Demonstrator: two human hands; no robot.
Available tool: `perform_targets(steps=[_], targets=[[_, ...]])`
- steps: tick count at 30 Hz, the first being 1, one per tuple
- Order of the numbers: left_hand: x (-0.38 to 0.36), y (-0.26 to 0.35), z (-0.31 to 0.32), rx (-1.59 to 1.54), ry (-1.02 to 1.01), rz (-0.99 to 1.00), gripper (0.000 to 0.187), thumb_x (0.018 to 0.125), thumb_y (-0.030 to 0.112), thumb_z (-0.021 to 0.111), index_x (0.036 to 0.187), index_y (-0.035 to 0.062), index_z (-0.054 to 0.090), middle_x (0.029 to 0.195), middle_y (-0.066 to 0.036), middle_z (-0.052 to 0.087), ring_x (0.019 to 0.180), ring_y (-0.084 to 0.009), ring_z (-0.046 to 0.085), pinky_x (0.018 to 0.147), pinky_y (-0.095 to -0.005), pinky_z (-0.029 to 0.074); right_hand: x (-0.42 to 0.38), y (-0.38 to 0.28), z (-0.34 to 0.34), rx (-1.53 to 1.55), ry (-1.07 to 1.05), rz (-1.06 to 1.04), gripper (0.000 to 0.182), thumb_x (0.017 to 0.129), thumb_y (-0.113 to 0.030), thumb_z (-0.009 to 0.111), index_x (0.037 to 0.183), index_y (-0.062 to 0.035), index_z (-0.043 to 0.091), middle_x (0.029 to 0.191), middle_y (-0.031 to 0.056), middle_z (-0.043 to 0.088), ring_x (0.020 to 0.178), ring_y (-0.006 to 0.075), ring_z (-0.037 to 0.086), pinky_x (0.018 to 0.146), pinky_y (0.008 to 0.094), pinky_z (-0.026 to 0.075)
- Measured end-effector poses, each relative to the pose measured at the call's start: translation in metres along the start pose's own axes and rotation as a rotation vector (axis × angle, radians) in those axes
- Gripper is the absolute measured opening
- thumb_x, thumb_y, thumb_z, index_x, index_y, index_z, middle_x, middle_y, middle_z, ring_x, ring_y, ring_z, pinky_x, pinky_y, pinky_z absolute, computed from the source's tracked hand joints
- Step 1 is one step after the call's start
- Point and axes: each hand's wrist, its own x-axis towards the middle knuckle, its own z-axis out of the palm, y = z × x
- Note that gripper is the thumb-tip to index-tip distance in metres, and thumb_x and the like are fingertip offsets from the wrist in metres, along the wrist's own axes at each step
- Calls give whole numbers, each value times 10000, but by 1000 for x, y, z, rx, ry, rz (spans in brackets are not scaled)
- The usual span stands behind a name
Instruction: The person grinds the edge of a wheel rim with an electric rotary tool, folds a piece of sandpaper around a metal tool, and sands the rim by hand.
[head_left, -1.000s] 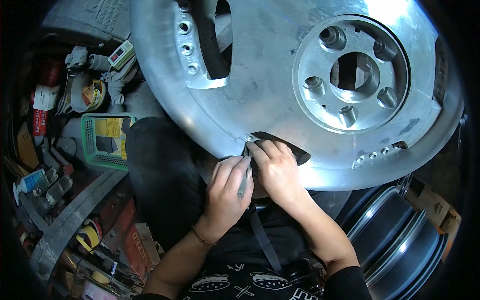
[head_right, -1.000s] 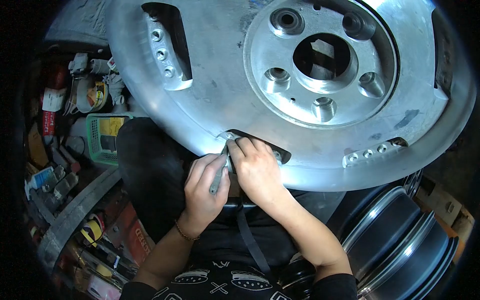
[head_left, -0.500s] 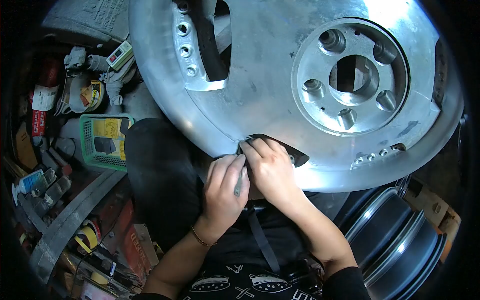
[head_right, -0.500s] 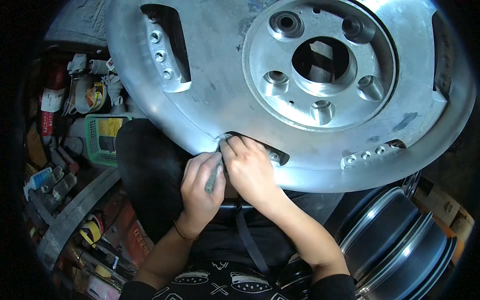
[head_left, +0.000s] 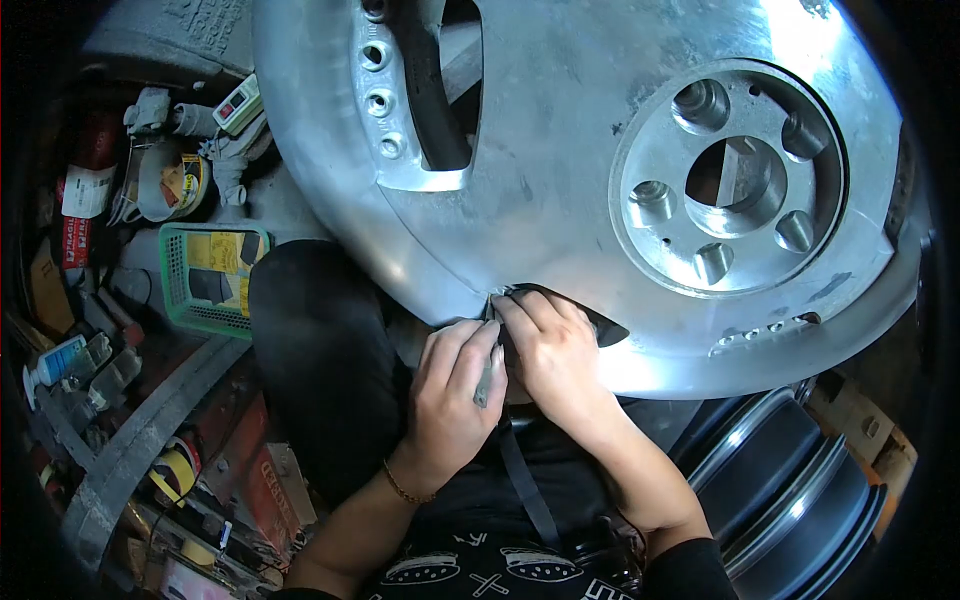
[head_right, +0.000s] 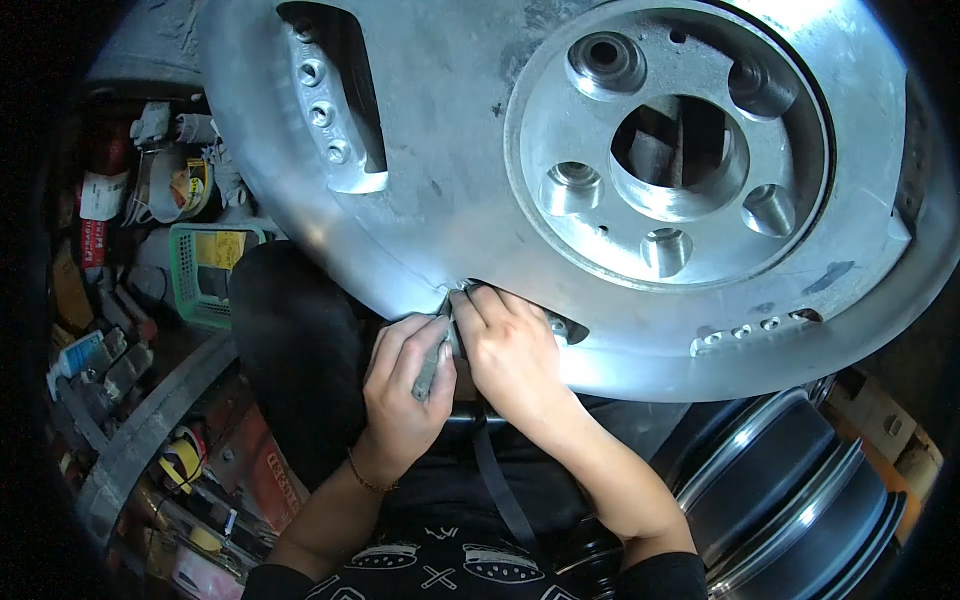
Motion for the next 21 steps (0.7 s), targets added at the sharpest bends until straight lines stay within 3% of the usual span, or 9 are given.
perform_targets(steps=[18, 21], targets=[[5, 0, -1, 15, -4, 13, 333, 782, -52, 700, 1105, -40, 618, 1045, -174, 602, 944, -351, 602, 848, -413, 504, 7, -3, -3, 20, -9, -8, 378, 736, -123, 643, 1091, 5, 656, 1010, 94, 634, 965, 260, 627, 820, 367, 516], [6, 0, -1, 18, 44, 16, 273, 812, -49, 652, 1084, -50, 633, 1033, -189, 622, 933, -353, 613, 839, -408, 506, 12, -5, -4, 32, -49, -6, 374, 738, -121, 640, 1087, 12, 654, 1009, 100, 634, 965, 264, 628, 821, 365, 517]])
